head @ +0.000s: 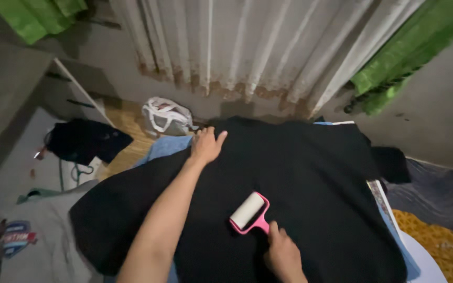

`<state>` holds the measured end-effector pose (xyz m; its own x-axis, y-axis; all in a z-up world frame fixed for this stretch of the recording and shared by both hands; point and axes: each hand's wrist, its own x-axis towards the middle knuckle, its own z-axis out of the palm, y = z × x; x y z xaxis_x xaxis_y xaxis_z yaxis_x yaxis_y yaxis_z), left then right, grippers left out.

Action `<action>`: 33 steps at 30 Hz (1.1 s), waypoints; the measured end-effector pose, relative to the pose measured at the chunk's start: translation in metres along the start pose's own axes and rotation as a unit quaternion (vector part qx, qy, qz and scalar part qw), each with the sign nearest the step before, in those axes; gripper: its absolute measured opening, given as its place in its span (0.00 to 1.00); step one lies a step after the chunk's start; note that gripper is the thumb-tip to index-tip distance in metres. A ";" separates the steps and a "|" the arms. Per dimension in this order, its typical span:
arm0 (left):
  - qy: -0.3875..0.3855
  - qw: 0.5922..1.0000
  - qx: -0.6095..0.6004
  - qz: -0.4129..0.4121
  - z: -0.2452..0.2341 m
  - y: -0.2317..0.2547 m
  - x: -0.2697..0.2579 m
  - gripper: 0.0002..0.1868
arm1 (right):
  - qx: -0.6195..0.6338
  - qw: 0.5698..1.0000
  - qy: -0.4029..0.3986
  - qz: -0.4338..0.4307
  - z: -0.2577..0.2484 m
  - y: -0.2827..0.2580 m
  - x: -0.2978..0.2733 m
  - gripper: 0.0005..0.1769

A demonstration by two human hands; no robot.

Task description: The person uses a pink lint roller to clean a black sweater laid out on a bed. They roll the tool over the sweater's surface, then fold and unfold the garment to clean different sections.

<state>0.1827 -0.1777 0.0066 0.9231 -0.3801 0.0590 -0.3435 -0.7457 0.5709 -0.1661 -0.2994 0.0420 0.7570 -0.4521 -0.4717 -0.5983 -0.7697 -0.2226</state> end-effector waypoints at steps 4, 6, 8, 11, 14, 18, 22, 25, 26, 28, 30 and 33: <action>-0.060 0.997 -0.025 -0.047 0.010 -0.003 0.040 0.31 | -0.001 0.994 -0.020 0.111 0.040 0.020 -0.018 0.23; -0.043 0.997 -0.048 -0.036 0.019 -0.014 0.050 0.27 | 0.013 0.987 -0.048 0.152 0.059 0.025 -0.022 0.21; -0.004 0.996 -0.088 -0.024 0.028 -0.027 0.057 0.23 | 0.038 0.987 -0.042 0.153 0.069 0.023 -0.024 0.19; 0.017 0.994 -0.107 -0.021 0.044 -0.042 0.058 0.20 | 0.021 0.985 -0.066 0.156 0.056 0.003 -0.019 0.20; 0.046 0.987 -0.156 0.004 0.057 -0.055 0.061 0.20 | 0.071 0.996 -0.026 0.039 0.022 -0.019 -0.012 0.23; 0.016 0.986 -0.166 0.000 0.057 -0.065 0.062 0.15 | 0.101 0.993 -0.042 0.052 -0.025 -0.068 0.023 0.16; 0.022 0.975 -0.215 0.052 0.057 -0.074 0.057 0.12 | 0.107 0.994 -0.003 -0.002 -0.050 -0.103 0.064 0.18; 0.023 0.975 -0.215 0.048 0.057 -0.077 0.053 0.14 | 0.098 0.994 0.031 -0.025 -0.049 -0.125 0.089 0.21; 0.019 0.977 -0.209 0.040 0.057 -0.078 0.051 0.15 | 0.090 0.994 0.045 -0.031 -0.048 -0.130 0.097 0.22; 0.013 0.975 -0.219 0.035 0.057 -0.079 0.049 0.15 | 0.087 0.993 0.056 -0.050 -0.048 -0.135 0.115 0.21; 0.010 0.976 -0.214 0.031 0.056 -0.080 0.047 0.16 | 0.076 0.992 0.076 -0.062 -0.047 -0.138 0.129 0.21; 0.001 0.980 -0.201 0.012 0.054 -0.076 0.045 0.17 | 0.022 0.990 0.120 -0.077 -0.051 -0.136 0.147 0.22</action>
<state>0.2408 -0.1674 -0.0785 0.9159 -0.3937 0.0785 -0.2704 -0.4605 0.8455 0.0398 -0.2838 0.0463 0.8778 -0.4282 -0.2150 -0.4773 -0.8201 -0.3155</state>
